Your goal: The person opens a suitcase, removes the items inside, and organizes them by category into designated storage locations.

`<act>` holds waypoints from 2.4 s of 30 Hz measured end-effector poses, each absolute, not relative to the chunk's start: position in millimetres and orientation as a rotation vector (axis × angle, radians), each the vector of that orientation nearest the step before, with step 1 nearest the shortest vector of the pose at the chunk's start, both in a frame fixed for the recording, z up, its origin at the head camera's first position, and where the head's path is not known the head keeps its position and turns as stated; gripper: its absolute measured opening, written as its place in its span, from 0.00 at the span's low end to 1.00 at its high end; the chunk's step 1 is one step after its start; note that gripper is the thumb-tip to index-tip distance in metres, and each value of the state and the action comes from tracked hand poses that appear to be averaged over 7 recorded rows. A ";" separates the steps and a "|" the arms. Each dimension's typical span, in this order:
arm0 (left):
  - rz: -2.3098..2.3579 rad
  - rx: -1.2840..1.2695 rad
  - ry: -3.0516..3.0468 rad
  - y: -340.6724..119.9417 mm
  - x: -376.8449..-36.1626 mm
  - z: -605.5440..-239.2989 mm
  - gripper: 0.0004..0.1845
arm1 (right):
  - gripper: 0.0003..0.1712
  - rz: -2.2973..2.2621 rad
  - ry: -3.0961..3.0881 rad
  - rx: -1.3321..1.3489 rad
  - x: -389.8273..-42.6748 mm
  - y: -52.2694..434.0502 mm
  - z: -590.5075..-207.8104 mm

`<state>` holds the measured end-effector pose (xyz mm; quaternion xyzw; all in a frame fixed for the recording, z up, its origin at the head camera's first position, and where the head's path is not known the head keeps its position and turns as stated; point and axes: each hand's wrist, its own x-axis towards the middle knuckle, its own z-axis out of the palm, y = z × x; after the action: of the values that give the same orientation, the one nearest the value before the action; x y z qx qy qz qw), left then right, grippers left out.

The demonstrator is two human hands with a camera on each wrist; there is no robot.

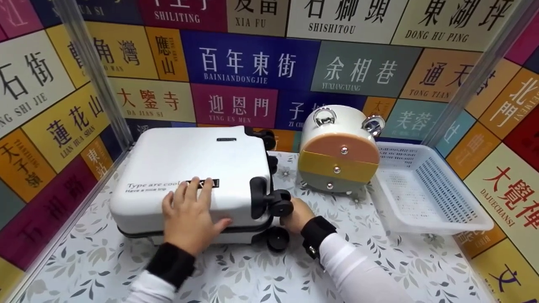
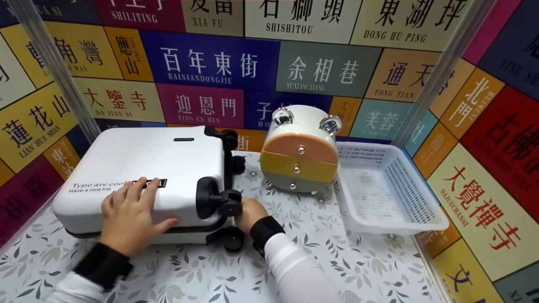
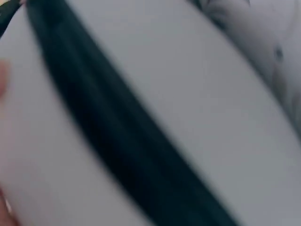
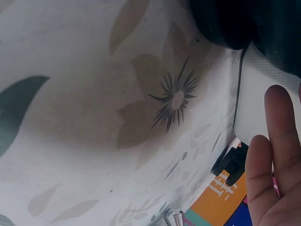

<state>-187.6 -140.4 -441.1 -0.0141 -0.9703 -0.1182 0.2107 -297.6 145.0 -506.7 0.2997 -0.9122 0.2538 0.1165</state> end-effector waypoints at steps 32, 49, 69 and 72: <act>-0.173 -0.024 -2.759 -159.8 -194.8 -422.4 0.59 | 0.19 0.854 -2.791 0.530 -277.3 144.8 -504.0; -0.256 0.078 -2.677 -214.2 -179.1 -431.3 0.65 | 0.22 0.840 -2.792 0.595 -255.7 142.5 -501.9; -0.240 0.305 -2.714 -167.3 -176.6 -436.6 0.68 | 0.22 0.859 -2.784 0.620 -253.4 122.9 -508.5; -0.251 0.321 -2.745 -155.7 -173.9 -433.3 0.67 | 0.21 0.822 -2.774 0.593 -256.2 122.3 -510.3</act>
<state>-173.9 -155.7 -433.3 0.1138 -0.9726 -0.0891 0.1822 -256.2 122.3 -510.3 0.1999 -0.9351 0.2772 0.0941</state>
